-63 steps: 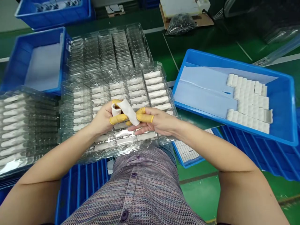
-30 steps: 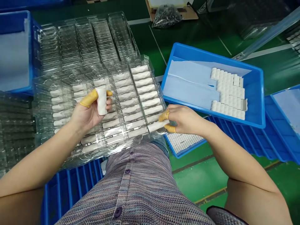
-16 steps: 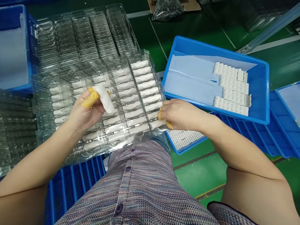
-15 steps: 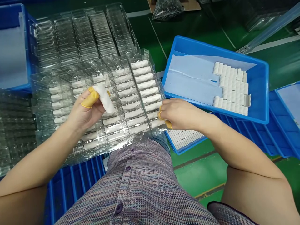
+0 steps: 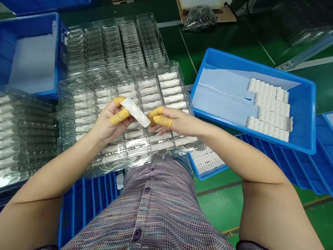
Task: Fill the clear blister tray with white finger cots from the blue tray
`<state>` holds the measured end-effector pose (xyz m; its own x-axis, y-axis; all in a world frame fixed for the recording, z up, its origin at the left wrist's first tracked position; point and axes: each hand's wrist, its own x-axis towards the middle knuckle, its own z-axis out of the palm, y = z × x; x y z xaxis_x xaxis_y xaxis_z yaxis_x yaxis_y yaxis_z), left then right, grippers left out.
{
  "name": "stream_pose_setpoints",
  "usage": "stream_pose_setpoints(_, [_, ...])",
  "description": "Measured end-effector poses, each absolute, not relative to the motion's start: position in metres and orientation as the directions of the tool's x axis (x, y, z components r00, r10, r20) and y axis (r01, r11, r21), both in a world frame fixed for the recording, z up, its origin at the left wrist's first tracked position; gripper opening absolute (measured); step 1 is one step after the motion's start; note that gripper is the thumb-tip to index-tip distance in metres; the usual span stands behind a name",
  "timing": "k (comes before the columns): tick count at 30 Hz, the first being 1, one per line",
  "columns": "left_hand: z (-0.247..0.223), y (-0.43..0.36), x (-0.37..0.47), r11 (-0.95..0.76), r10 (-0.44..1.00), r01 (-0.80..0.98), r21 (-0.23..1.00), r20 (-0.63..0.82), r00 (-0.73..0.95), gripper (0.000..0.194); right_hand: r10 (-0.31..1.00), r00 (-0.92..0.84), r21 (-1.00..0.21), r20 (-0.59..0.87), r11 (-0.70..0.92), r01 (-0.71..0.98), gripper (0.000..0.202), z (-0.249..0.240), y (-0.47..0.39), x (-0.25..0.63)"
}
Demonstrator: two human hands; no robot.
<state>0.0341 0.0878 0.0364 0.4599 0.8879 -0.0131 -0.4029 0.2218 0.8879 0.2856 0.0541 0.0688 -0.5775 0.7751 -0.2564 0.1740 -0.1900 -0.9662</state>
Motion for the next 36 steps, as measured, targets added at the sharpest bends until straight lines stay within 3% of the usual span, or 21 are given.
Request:
stream_pose_setpoints(3, [0.038,0.088,0.033,0.175,0.887,-0.408,0.896,0.037,0.461,0.037,0.661,-0.665,-0.832,-0.348,-0.545,-0.107,0.036,0.062,0.057,0.260])
stream_pose_setpoints(5, [0.038,0.088,0.032,0.160,0.891,-0.398,0.903,0.041,0.452,0.039,0.676,-0.641,-0.758,-0.364,-0.615,-0.218,0.038,0.056,0.058,0.250])
stream_pose_setpoints(10, [0.037,0.085,0.035,0.099,0.886,-0.377,0.921,0.091,0.455,0.055,0.835,-0.428,-0.803,-0.345,-0.499,-0.326,0.045,0.049,0.055,0.236])
stream_pose_setpoints(17, [0.032,0.080,0.037,0.034,0.819,-0.428,0.903,0.220,0.529,0.042,0.866,-0.321,-0.813,-0.382,-0.480,-0.328,0.034,0.045,0.051,0.227])
stream_pose_setpoints(21, [0.031,0.083,0.035,0.042,0.818,-0.422,0.906,0.211,0.535,0.037,0.799,-0.441,-0.724,-0.410,-0.579,-0.375,0.029,0.046,0.052,0.232])
stream_pose_setpoints(26, [0.034,0.086,0.033,0.230,0.822,-0.401,0.887,0.044,0.568,0.053,0.710,-0.610,-0.624,-0.353,-0.664,-0.412,0.027,0.047,0.051,0.241])
stream_pose_setpoints(32, [0.036,0.086,0.032,0.238,0.800,-0.384,0.892,0.044,0.598,0.055,0.720,-0.619,-0.674,-0.313,-0.628,-0.389,0.035,0.040,0.053,0.245])
stream_pose_setpoints(34, [0.036,0.086,0.030,0.209,0.799,-0.378,0.902,0.065,0.598,0.056,0.777,-0.568,-0.785,-0.271,-0.520,-0.337,0.034,0.038,0.052,0.255])
stream_pose_setpoints(36, [0.034,0.088,0.028,0.164,0.811,-0.367,0.916,0.087,0.579,0.055,0.832,-0.526,-0.936,-0.176,-0.307,-0.171,0.033,0.040,0.046,0.272])
